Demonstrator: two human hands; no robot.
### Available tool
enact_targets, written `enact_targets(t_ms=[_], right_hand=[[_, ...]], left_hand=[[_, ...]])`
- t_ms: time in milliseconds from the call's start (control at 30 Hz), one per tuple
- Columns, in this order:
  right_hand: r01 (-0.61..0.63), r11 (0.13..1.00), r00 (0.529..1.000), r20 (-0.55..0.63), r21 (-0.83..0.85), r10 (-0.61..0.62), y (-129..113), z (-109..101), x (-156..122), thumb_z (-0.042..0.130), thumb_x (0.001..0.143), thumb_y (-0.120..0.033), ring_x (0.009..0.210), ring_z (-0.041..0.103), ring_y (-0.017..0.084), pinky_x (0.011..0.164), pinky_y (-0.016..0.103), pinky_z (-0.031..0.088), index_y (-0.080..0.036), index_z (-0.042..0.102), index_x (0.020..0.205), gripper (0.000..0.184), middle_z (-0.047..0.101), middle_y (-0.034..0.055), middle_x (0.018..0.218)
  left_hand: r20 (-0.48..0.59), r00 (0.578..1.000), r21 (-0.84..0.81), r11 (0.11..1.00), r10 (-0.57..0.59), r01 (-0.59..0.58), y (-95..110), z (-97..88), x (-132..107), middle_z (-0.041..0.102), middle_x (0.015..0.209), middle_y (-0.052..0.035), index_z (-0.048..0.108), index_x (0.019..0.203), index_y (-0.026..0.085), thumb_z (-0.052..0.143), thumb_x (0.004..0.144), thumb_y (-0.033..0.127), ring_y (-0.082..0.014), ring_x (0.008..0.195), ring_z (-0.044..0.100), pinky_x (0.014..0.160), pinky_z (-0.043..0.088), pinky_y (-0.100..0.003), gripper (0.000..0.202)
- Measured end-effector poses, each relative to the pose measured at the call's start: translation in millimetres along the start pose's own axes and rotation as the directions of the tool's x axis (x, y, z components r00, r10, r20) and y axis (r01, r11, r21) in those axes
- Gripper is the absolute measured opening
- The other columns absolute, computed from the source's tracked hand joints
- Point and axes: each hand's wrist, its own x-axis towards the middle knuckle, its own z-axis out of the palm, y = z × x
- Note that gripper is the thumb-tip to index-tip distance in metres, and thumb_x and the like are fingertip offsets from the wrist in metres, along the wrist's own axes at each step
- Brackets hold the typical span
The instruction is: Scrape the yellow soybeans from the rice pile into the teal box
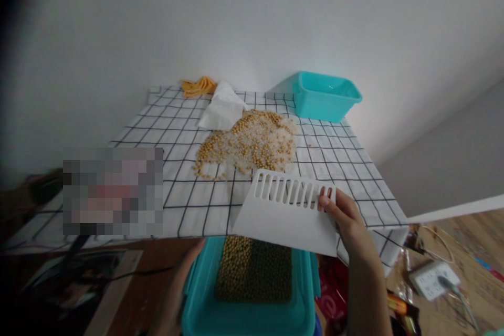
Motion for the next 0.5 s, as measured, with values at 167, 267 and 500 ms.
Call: enact_targets(t_ms=[167, 267, 500], right_hand=[[0.027, 0.995, 0.990, -0.137, 0.093, -0.014, -1.9, 5.5, 1.6, 0.069, 0.073, -0.043, 0.059, 0.046, 0.015, 0.054, 0.026, 0.035, -0.022, 0.056, 0.064, 0.027, 0.054, -0.0012, 0.065], [0.085, 0.992, 0.971, -0.232, 0.097, -0.061, -1.1, 8.0, 4.7, 0.069, 0.074, -0.043, 0.064, 0.048, 0.015, 0.057, 0.025, 0.036, -0.022, 0.055, 0.064, 0.027, 0.055, -0.0007, 0.070], [0.029, 0.996, 0.967, -0.256, 0.086, -0.006, 2.0, 9.4, 7.1, 0.069, 0.074, -0.046, 0.051, 0.042, 0.012, 0.045, 0.024, 0.027, -0.022, 0.056, 0.070, 0.027, 0.051, -0.0017, 0.062]], left_hand=[[-0.033, 0.998, -0.005, 0.999, 0.051, -0.052, -3.4, -4.9, -2.8, 0.076, 0.107, -0.0029, 0.075, 0.086, 0.024, 0.069, 0.070, 0.042, -0.0322, 0.127, 0.052, 0.109, 0.039, -0.040, 0.025], [-0.049, 0.993, -0.010, 0.994, 0.105, -0.105, -7.3, -8.8, -5.9, 0.074, 0.115, -0.0016, 0.075, 0.084, 0.025, 0.074, 0.063, 0.036, -0.0324, 0.131, 0.048, 0.112, 0.035, -0.036, 0.024], [-0.024, 0.996, -0.016, 0.996, 0.088, -0.089, -7.7, -8.8, -3.0, 0.075, 0.112, -0.0035, 0.076, 0.089, 0.026, 0.070, 0.069, 0.040, -0.0326, 0.127, 0.052, 0.112, 0.036, -0.043, 0.025]])
